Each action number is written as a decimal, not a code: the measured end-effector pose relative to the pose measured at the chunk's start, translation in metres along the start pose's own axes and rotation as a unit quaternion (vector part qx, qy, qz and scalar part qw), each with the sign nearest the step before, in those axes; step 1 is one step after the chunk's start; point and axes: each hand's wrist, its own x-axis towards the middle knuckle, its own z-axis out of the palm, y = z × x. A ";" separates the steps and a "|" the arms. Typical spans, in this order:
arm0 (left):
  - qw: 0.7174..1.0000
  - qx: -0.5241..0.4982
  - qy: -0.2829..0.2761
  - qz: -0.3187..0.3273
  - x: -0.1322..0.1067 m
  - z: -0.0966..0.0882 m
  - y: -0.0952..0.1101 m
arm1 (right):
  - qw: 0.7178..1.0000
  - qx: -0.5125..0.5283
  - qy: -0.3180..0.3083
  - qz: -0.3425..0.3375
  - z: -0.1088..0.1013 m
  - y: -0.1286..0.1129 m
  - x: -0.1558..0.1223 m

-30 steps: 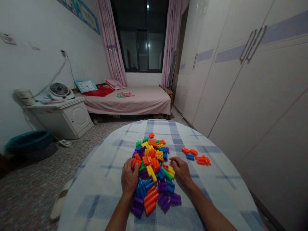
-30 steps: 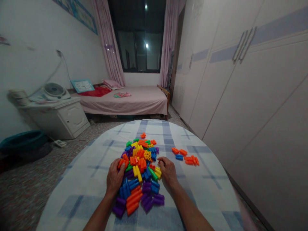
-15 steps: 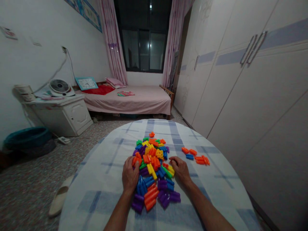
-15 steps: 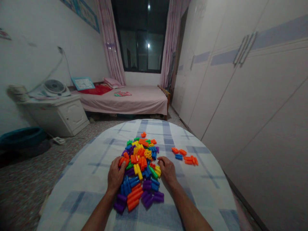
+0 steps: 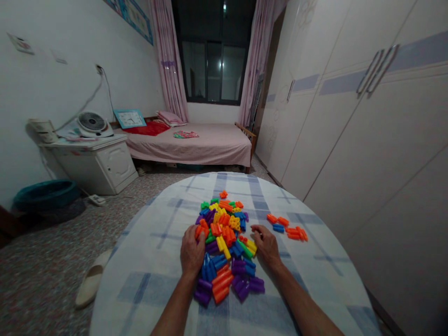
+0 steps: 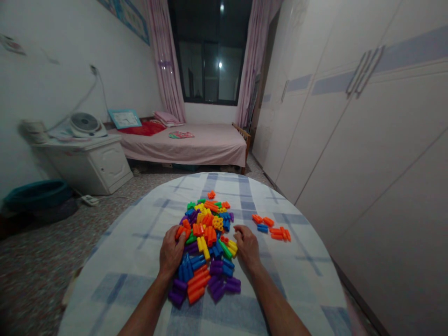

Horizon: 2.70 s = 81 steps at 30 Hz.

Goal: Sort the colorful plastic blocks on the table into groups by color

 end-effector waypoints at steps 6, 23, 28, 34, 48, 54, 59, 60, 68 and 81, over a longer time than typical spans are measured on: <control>1.000 -0.003 0.000 -0.001 0.000 0.000 -0.001 | 0.957 -0.225 0.178 0.039 -0.014 0.032 0.006; 0.999 -0.028 -0.006 -0.034 -0.002 0.003 0.001 | 0.995 -0.051 -0.045 -0.077 -0.010 0.023 0.003; 0.999 -0.026 -0.004 -0.036 -0.002 0.005 0.001 | 0.996 -0.023 0.005 -0.091 -0.006 0.017 0.002; 0.999 -0.017 -0.004 -0.027 -0.001 0.006 -0.001 | 0.993 -0.034 -0.075 -0.082 -0.001 0.012 0.001; 1.000 -0.007 0.009 -0.026 -0.002 0.009 -0.006 | 0.914 -0.271 0.195 0.229 -0.065 0.108 0.008; 1.000 -0.015 0.006 -0.021 -0.002 0.007 -0.004 | 0.962 -0.228 0.099 0.116 -0.050 0.087 0.012; 1.000 -0.008 0.007 -0.024 -0.002 0.007 -0.004 | 0.918 -0.326 0.119 0.192 -0.064 0.060 0.009; 1.000 -0.006 0.007 -0.025 -0.002 0.008 -0.004 | 0.914 -0.325 0.106 0.216 -0.067 0.057 0.008; 1.000 0.000 0.010 -0.027 -0.002 0.011 -0.008 | 0.953 -0.247 0.017 0.172 -0.053 0.064 0.008; 1.000 -0.011 0.012 -0.015 -0.002 0.007 -0.005 | 0.965 -0.223 -0.007 0.137 -0.051 0.043 0.008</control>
